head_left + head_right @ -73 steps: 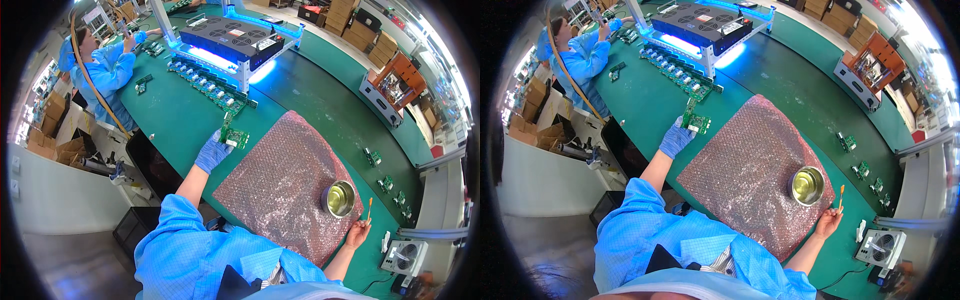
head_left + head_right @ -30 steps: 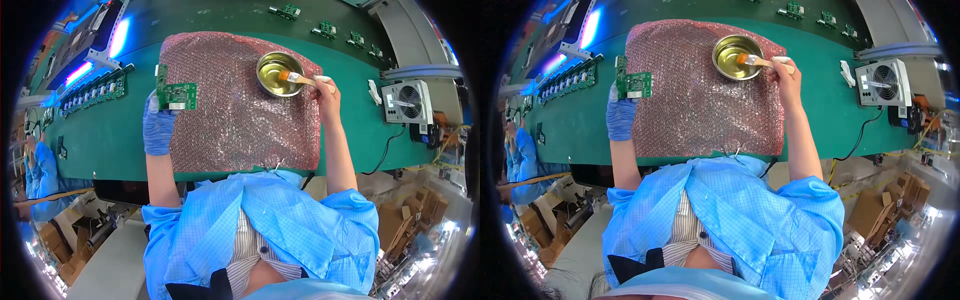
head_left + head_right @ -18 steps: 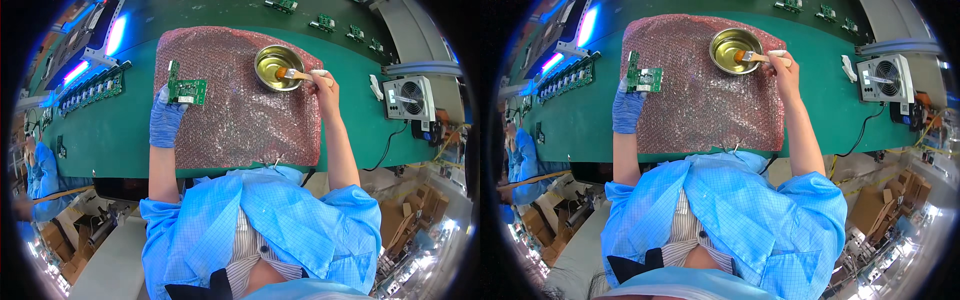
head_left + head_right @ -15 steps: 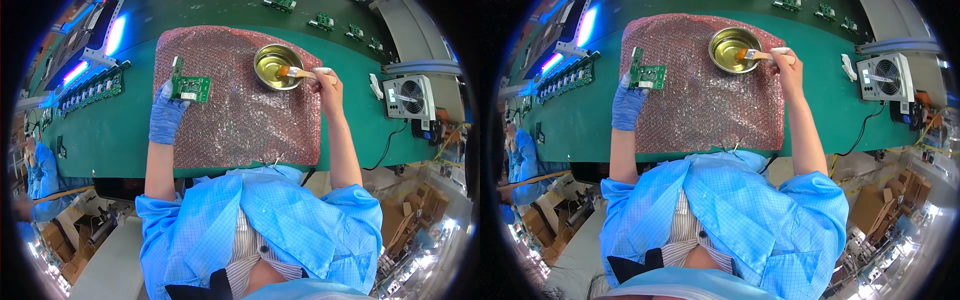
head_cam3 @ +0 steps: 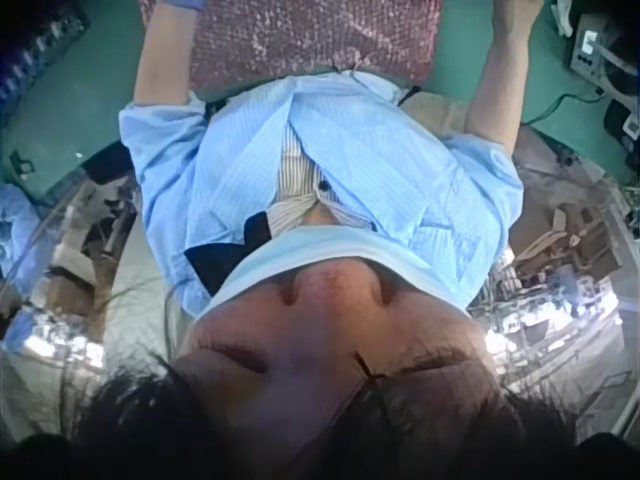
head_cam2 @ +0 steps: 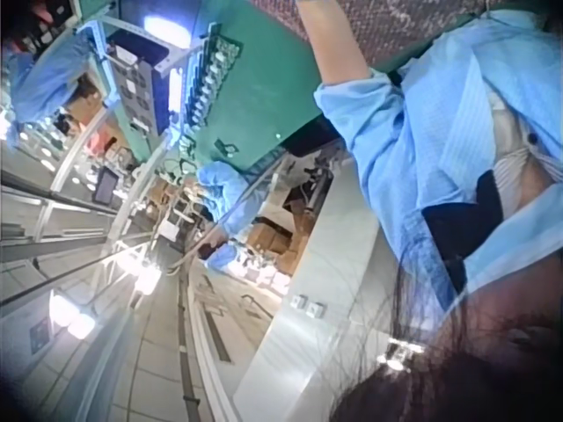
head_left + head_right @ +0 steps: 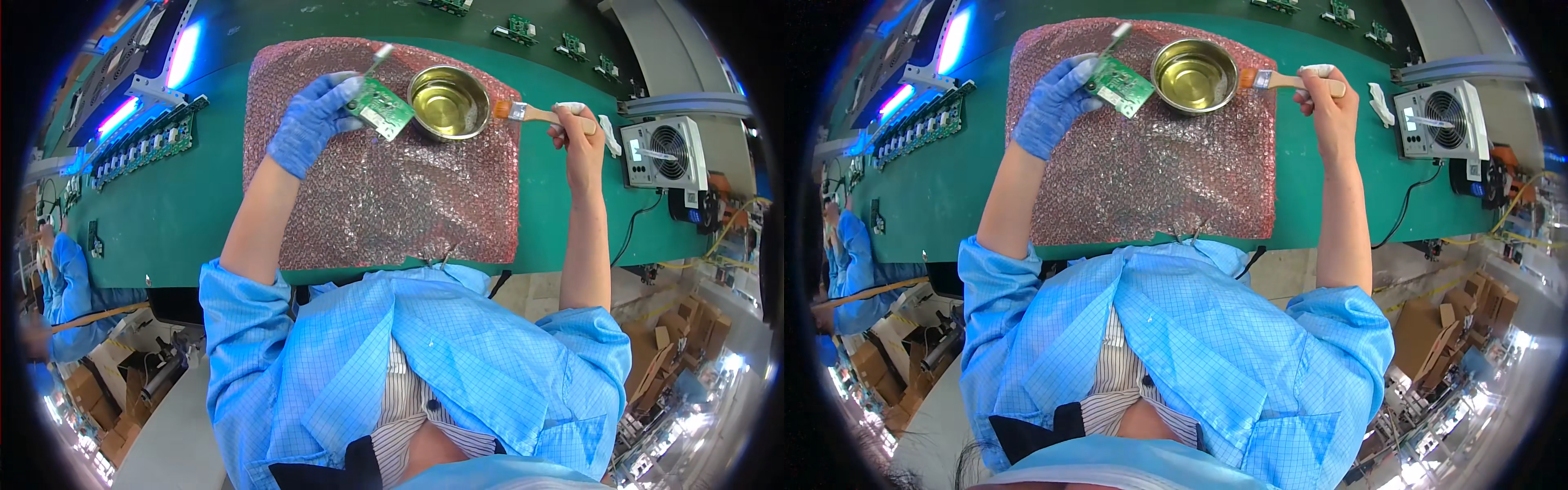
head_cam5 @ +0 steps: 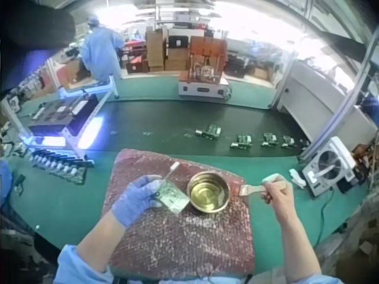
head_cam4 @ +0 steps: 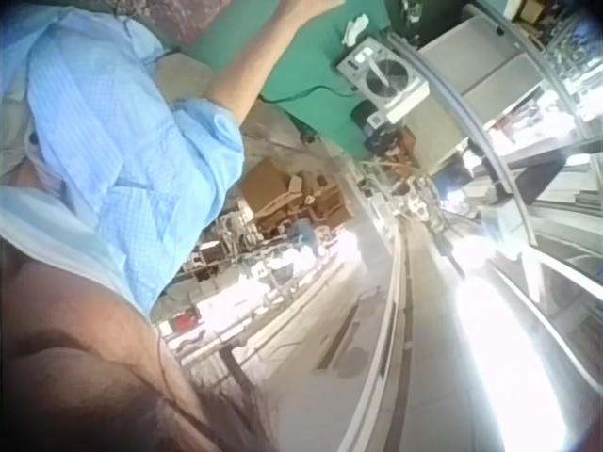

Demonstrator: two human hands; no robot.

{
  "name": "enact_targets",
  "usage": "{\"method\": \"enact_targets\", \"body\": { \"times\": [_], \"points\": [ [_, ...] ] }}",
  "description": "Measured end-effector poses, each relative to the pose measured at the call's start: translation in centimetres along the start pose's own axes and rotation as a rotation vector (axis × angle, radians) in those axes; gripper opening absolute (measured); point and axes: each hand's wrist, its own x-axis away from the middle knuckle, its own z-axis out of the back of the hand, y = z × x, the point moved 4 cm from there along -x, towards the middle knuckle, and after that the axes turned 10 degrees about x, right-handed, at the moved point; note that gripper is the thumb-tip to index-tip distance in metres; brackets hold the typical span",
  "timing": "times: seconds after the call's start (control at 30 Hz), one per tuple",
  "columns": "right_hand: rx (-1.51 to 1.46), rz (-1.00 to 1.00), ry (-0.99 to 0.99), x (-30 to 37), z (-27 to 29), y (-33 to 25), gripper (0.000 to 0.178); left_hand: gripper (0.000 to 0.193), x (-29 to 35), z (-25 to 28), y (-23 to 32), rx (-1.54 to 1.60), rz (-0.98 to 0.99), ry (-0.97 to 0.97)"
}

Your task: Apply a protective coating liquid to several printed circuit boards using a brush.

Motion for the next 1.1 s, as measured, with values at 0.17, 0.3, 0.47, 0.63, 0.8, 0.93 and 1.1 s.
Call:
{"method": "enact_targets", "body": {
  "times": [0.17, 0.3, 0.47, 0.63, 0.8, 0.93, 1.1],
  "points": [
    [-0.026, 0.136, -0.171, 0.7, -2.7, -2.4, 0.02, 0.037, -1.1, -1.8, -0.6, -0.085, 0.102, -0.073],
    [-0.034, 0.257, -0.398, 0.9, -5.3, -4.3, 0.026, 0.041, -1.3, -2.1, -0.9, -0.156, 0.128, -0.119],
    [0.0, 0.334, -0.515, 0.7, -7.0, -5.0, 0.024, 0.04, -1.5, -1.8, -1.3, -0.112, 0.11, -0.205],
    [0.084, 0.311, -0.565, 0.6, -8.0, -4.8, 0.023, 0.042, -0.9, -2.3, -0.5, -0.166, 0.111, -0.254],
    [0.086, 0.266, -0.516, 1.3, -7.8, -4.3, 0.023, 0.042, -0.7, -2.4, -0.1, -0.251, 0.084, -0.183],
    [0.034, 0.171, -0.604, 3.1, -7.8, -2.9, 0.021, 0.035, -0.8, -1.9, 0.1, -0.196, 0.016, -0.109],
    [0.006, 0.208, -0.501, 3.4, -7.6, -4.0, 0.018, 0.038, -0.9, -1.5, 0.0, -0.263, 0.0, -0.078]
  ]
}}
